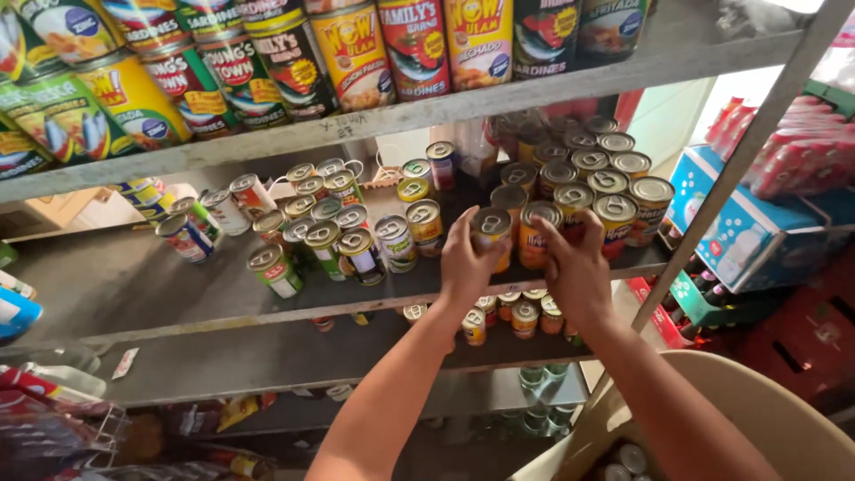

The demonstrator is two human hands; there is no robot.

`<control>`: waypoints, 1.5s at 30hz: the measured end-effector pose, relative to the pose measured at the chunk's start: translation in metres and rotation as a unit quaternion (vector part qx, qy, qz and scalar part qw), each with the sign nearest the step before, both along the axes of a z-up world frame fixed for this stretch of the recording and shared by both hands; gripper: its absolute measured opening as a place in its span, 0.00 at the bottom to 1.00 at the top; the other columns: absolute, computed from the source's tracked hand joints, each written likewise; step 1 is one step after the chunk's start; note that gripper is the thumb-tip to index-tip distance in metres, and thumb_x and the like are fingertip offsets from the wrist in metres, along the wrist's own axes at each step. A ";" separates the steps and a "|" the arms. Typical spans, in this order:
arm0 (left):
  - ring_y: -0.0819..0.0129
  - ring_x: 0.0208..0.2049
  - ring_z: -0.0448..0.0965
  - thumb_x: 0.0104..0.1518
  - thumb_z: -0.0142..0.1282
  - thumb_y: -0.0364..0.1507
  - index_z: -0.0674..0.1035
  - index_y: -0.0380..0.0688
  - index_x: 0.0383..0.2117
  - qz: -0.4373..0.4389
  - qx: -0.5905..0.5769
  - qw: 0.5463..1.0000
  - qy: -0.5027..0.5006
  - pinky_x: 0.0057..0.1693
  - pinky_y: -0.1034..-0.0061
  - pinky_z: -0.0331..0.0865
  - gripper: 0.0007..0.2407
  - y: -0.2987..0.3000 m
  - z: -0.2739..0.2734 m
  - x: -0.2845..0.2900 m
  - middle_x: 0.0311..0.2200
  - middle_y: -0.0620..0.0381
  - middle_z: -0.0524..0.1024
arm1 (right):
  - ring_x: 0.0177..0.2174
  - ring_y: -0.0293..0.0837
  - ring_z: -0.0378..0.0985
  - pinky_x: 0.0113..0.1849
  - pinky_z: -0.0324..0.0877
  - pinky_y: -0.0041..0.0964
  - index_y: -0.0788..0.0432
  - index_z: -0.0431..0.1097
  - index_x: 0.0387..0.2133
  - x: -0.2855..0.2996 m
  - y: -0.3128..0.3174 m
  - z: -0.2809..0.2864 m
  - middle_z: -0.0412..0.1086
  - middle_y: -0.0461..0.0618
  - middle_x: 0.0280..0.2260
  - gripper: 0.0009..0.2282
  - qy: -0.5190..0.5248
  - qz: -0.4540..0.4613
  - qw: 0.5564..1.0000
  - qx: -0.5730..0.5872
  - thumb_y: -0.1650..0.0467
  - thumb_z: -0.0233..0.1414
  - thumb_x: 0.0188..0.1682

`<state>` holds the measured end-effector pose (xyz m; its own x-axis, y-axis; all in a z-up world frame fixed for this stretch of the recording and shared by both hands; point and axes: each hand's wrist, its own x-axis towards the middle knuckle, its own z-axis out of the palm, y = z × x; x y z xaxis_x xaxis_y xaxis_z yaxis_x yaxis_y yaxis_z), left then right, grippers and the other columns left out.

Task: Organizing and stocking various canned sardine and meat products on grocery store shelves.

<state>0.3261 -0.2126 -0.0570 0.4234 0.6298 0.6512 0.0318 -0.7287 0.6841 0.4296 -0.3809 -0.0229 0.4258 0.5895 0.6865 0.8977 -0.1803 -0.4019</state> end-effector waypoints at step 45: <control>0.56 0.49 0.81 0.49 0.59 0.19 0.71 0.40 0.60 -0.209 -0.148 0.966 0.032 0.54 0.68 0.75 0.27 0.055 -0.021 0.056 0.48 0.46 0.81 | 0.51 0.70 0.67 0.49 0.68 0.57 0.60 0.53 0.64 -0.015 0.059 -0.017 0.59 0.69 0.55 0.31 0.006 0.020 0.996 0.082 0.71 0.53 0.44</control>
<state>0.3821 -0.1578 -0.0781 0.7143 0.5495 0.4333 -0.1744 -0.4598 0.8707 0.4144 -0.3223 -0.0394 0.4126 0.4869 0.7698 0.8979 -0.0753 -0.4337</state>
